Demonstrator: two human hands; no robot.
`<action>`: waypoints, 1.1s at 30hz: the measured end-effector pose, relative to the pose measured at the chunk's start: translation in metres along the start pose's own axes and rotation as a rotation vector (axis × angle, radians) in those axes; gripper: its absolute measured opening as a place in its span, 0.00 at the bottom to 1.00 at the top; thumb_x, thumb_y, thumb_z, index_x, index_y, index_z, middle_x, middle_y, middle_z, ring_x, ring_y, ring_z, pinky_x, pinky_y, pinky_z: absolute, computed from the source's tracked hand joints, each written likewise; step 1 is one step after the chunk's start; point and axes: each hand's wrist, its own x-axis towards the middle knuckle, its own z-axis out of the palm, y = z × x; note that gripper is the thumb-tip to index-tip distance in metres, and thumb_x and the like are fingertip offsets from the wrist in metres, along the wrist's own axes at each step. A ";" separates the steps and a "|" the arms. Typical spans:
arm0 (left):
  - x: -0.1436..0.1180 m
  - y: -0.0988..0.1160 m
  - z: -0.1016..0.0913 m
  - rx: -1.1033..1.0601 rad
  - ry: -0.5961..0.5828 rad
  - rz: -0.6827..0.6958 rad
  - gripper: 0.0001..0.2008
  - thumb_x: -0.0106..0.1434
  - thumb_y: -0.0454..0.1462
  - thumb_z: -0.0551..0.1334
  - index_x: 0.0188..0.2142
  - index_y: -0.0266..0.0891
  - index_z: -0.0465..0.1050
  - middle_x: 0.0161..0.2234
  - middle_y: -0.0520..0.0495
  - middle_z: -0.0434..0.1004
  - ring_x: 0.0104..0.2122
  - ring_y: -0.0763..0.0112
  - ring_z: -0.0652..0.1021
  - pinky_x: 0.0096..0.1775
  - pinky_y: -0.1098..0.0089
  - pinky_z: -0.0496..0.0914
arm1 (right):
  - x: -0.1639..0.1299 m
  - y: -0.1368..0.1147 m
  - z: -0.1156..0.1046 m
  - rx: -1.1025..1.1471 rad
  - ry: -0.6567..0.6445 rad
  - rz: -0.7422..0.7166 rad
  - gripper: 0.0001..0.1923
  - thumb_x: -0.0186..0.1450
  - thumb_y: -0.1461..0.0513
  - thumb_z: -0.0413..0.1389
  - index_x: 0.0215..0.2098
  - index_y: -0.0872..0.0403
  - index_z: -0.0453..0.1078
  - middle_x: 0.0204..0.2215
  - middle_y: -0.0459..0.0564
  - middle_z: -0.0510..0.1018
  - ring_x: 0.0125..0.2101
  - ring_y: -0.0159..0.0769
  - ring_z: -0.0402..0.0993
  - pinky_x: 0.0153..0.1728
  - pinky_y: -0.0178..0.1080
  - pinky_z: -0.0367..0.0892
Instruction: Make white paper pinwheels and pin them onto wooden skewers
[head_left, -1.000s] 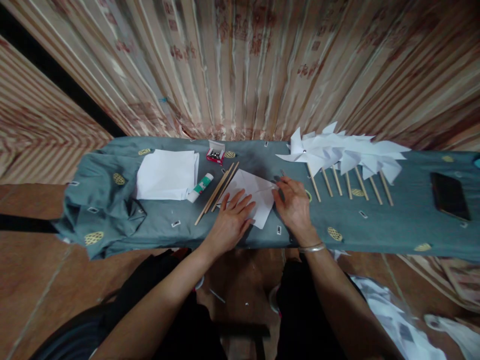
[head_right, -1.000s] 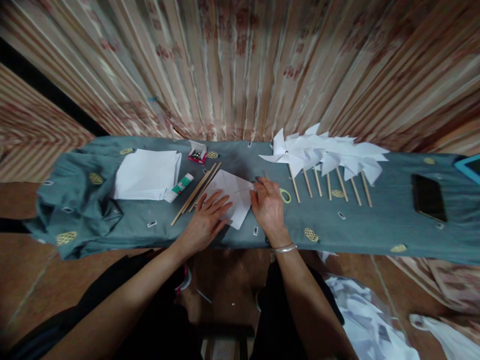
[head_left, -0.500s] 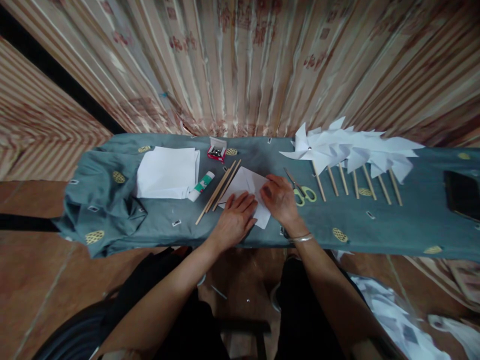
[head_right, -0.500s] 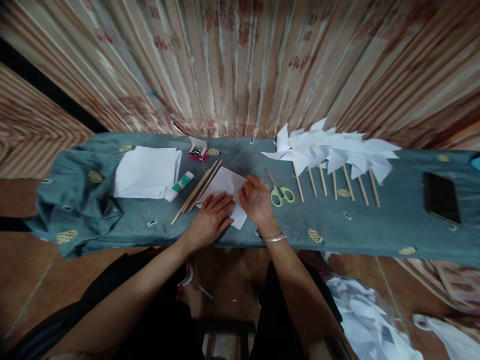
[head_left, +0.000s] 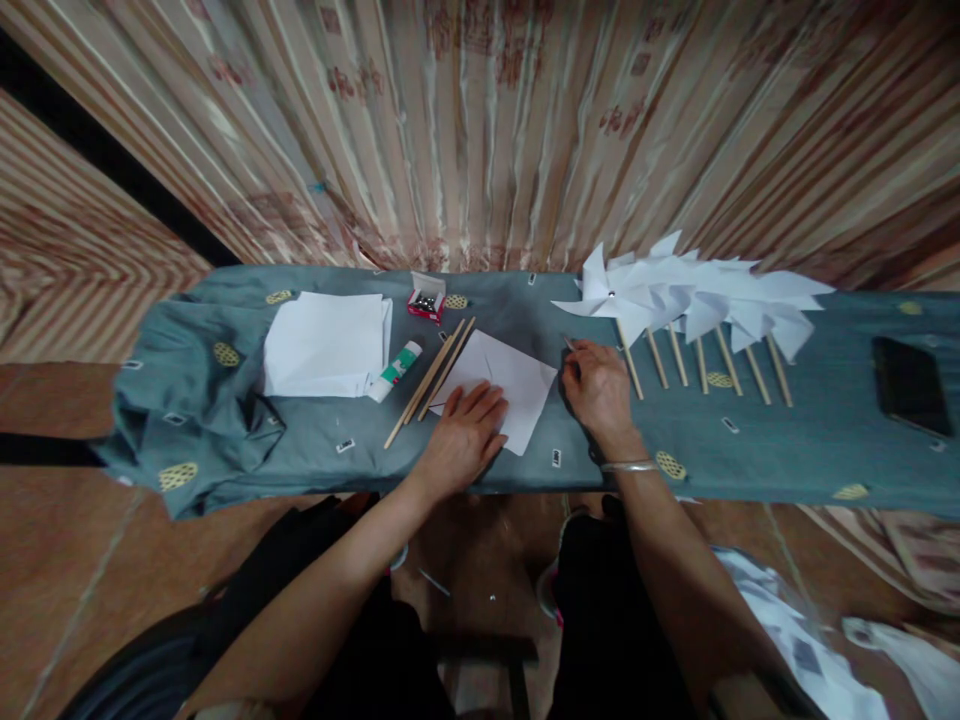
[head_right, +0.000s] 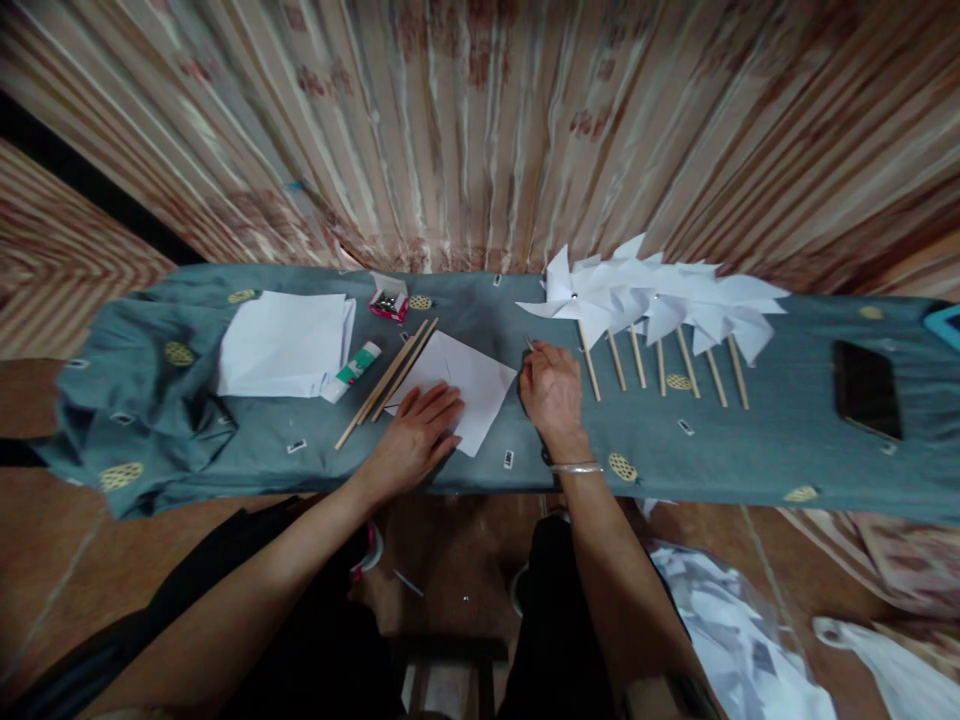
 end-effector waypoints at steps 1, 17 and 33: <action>0.000 0.000 0.000 -0.003 0.002 -0.001 0.21 0.69 0.39 0.56 0.59 0.34 0.66 0.63 0.39 0.66 0.66 0.55 0.61 0.65 0.49 0.52 | 0.000 0.001 -0.003 0.010 0.015 0.001 0.12 0.65 0.66 0.50 0.39 0.57 0.75 0.46 0.62 0.79 0.47 0.50 0.72 0.50 0.53 0.66; -0.003 0.004 -0.013 -0.092 0.084 -0.046 0.23 0.67 0.40 0.59 0.60 0.35 0.65 0.63 0.34 0.65 0.64 0.55 0.65 0.63 0.48 0.59 | -0.023 -0.039 0.008 0.212 -0.013 -0.183 0.14 0.69 0.63 0.48 0.42 0.55 0.75 0.44 0.59 0.81 0.46 0.47 0.75 0.50 0.53 0.70; -0.016 -0.054 -0.056 -0.122 0.420 -0.236 0.20 0.65 0.35 0.56 0.57 0.39 0.69 0.54 0.40 0.74 0.54 0.57 0.72 0.56 0.54 0.69 | -0.023 -0.042 0.018 0.246 -0.035 -0.187 0.14 0.69 0.62 0.49 0.43 0.56 0.76 0.45 0.59 0.81 0.46 0.47 0.75 0.51 0.53 0.70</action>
